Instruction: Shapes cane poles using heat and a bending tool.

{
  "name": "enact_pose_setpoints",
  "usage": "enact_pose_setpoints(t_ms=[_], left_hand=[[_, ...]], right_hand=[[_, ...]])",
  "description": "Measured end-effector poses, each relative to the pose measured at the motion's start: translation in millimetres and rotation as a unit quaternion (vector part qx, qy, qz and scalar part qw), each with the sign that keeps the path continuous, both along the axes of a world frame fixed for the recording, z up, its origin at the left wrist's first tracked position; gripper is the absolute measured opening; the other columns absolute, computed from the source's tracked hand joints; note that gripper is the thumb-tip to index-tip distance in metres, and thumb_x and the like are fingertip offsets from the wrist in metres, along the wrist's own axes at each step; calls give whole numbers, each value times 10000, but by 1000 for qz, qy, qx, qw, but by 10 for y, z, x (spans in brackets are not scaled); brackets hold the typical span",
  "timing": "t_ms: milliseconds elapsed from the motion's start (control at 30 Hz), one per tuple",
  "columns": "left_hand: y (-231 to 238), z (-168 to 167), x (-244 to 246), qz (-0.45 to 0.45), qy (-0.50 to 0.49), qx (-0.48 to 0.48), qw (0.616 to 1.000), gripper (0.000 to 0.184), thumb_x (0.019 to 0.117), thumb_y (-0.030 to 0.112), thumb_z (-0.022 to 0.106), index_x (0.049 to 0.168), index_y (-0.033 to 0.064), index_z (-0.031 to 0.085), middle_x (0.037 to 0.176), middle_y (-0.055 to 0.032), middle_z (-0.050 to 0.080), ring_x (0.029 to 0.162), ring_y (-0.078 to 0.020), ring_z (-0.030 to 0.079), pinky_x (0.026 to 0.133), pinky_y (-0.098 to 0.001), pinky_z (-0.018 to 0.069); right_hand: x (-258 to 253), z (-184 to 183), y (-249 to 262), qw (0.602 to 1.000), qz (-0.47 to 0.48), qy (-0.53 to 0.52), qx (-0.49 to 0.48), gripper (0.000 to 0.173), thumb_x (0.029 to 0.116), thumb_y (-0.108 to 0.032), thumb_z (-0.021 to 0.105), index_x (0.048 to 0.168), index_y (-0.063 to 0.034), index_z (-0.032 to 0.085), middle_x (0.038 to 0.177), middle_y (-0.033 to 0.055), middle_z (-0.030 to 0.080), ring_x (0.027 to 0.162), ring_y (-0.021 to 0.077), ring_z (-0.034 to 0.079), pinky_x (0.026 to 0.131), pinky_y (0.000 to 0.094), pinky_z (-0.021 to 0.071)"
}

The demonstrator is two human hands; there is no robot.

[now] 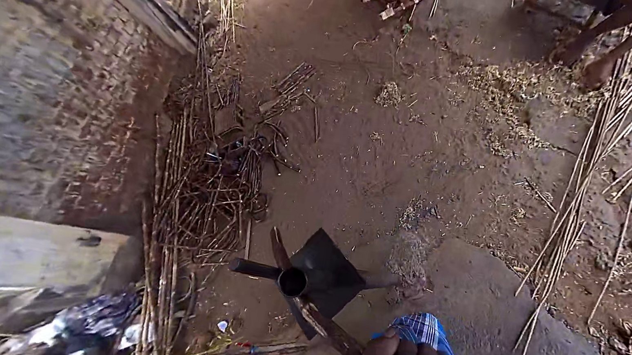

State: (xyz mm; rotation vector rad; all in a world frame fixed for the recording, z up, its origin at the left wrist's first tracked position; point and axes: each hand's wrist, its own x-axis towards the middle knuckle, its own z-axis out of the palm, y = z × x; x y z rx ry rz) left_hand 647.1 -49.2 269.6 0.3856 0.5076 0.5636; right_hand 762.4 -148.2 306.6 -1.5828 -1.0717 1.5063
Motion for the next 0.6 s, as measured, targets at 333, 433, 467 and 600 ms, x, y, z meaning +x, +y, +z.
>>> enact_pose_setpoints(t_ms=[333, 433, 467, 600], left_hand=[[236, 228, -631, 7, 315, 188, 931, 425, 1056, 434, 550, 1312, 94, 571, 882, -139, 682, 675, -245, 692, 556, -391, 608], [294, 323, -873, -39, 299, 210, 930, 397, 1061, 448, 531, 1282, 129, 614, 964, -104, 708, 701, -182, 696, 588, -327, 603], [299, 346, -898, -47, 295, 211, 931, 394, 1064, 439, 528, 1290, 125, 604, 992, -103, 712, 731, -184, 708, 621, -333, 615], [373, 423, -852, -65, 265, 159, 949, 328, 1068, 371, 524, 1238, 104, 606, 1015, -112, 704, 799, -191, 714, 723, -349, 621]], right_hand=[[-1070, -80, -264, 866, -255, -416, 111, 457, 961, -552, 612, 1061, -124, 739, 811, 39, 700, 626, 190, 667, 517, 405, 551], [-1222, -207, -225, 797, -326, -474, 182, 441, 950, -583, 585, 967, -167, 733, 726, -26, 647, 539, 114, 601, 445, 333, 500], [-1202, -189, -219, 783, -341, -479, 200, 431, 958, -568, 585, 931, -159, 717, 704, -31, 627, 521, 103, 583, 435, 320, 491], [-847, -123, -88, 725, -401, -507, 238, 431, 1011, -459, 560, 831, -85, 678, 698, 50, 607, 526, 186, 578, 441, 382, 473]])
